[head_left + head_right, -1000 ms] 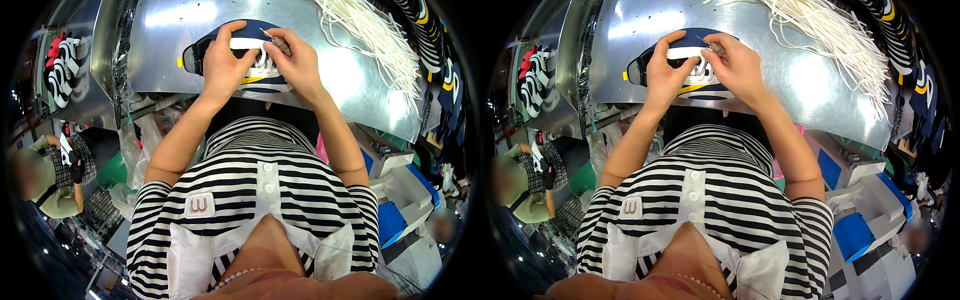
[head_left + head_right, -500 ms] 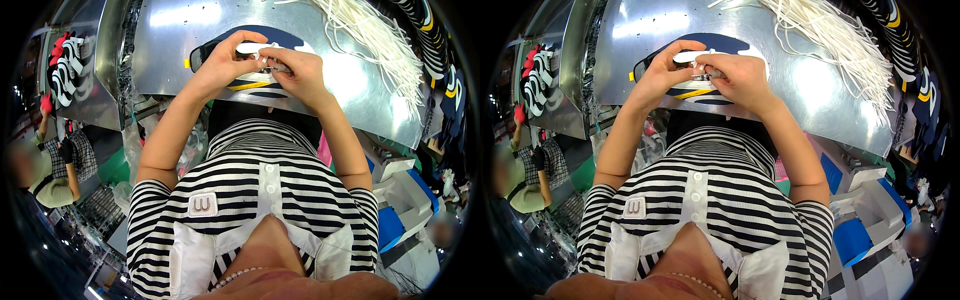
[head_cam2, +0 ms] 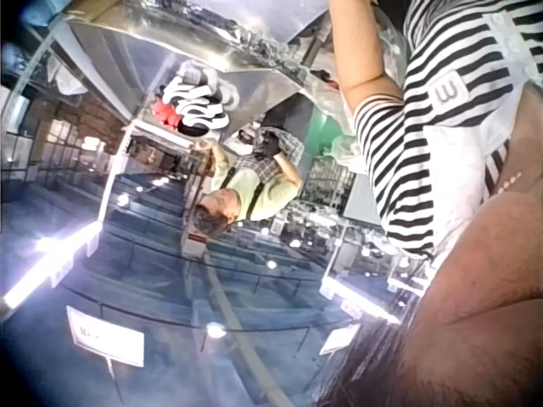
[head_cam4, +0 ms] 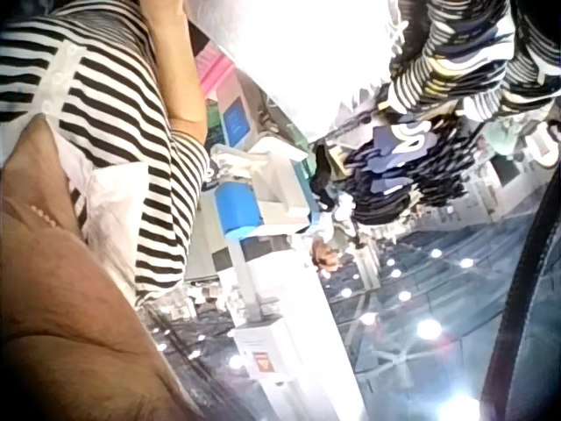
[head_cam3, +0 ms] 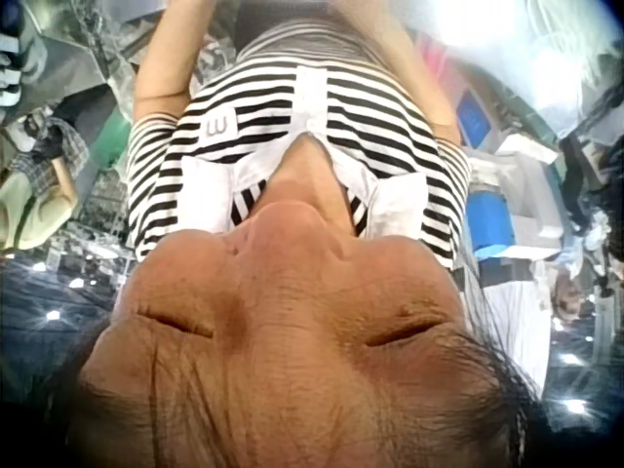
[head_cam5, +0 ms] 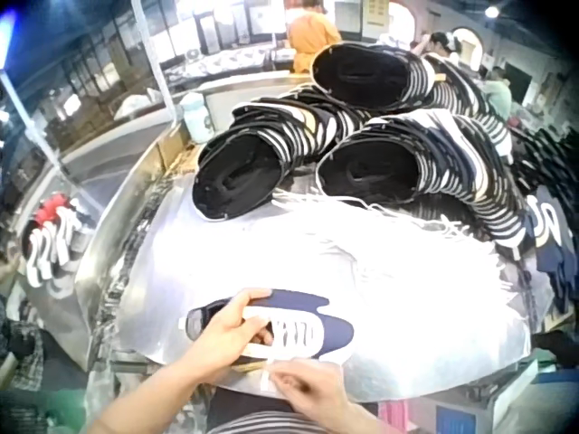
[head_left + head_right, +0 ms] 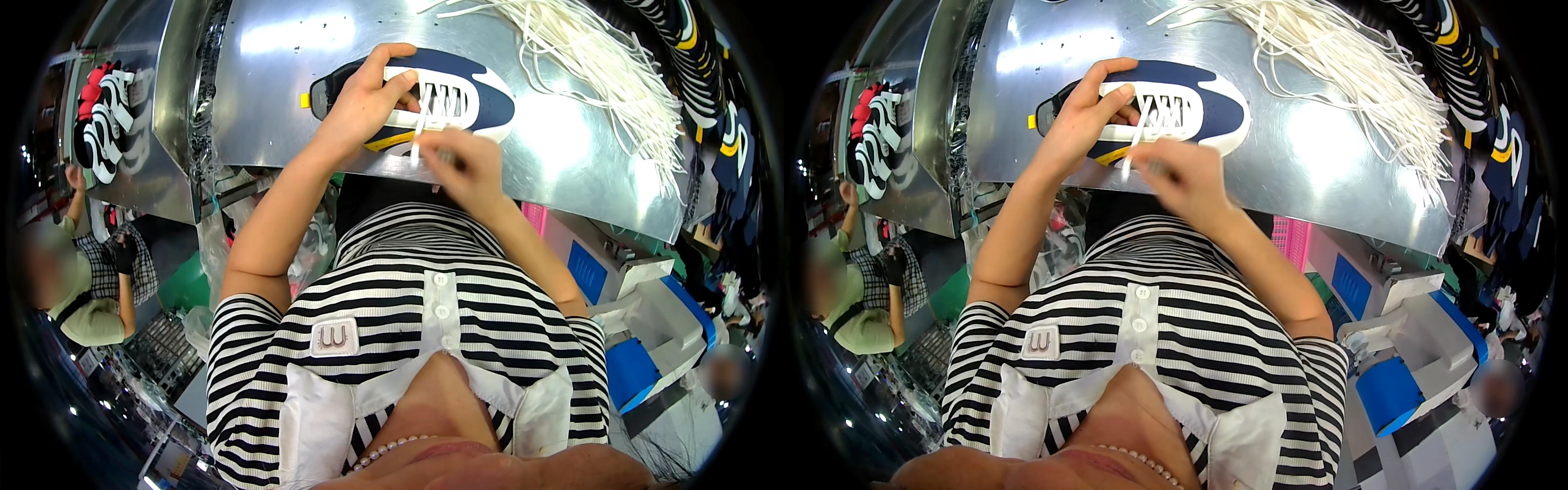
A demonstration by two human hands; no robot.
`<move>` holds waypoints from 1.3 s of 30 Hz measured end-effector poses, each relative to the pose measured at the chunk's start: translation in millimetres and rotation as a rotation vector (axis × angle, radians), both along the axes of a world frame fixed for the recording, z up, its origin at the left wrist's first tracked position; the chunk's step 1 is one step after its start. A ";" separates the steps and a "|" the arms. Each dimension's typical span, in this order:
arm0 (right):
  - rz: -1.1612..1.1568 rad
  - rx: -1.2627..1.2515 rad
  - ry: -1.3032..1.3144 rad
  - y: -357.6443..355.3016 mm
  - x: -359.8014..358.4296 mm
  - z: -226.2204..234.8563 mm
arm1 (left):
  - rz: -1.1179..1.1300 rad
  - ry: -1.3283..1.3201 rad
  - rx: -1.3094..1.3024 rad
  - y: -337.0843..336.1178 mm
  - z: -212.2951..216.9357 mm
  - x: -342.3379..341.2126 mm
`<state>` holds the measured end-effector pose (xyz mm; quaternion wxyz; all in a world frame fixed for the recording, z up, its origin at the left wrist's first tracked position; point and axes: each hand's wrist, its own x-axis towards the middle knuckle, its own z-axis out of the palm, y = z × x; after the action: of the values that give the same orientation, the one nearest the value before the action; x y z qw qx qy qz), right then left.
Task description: The person laces a shoe by hand, threading white laces through the eyelets, and then uses a small metal tool to tuck the ends of the laces into the interior of the shoe.
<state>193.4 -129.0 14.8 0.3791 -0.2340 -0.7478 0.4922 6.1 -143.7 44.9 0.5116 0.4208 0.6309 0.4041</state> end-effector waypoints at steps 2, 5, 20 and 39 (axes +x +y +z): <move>-0.032 -0.153 -0.026 7.7 3.9 -3.5 | -0.035 0.174 0.070 -8.7 6.1 0.6; -0.061 -0.237 -0.047 0.4 21.4 9.4 | -0.085 0.338 0.127 -40.3 27.0 0.6; -0.059 -0.808 0.112 11.4 -6.4 3.4 | -0.150 0.576 0.292 -51.9 14.7 8.1; -0.108 -0.353 -0.297 -16.0 21.4 14.7 | -0.075 0.673 0.224 -40.9 5.0 20.0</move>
<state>214.8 -144.9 29.6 0.2440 -0.4064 -0.6840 0.5545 26.0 -184.5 49.9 0.2403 0.6067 0.7000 0.2902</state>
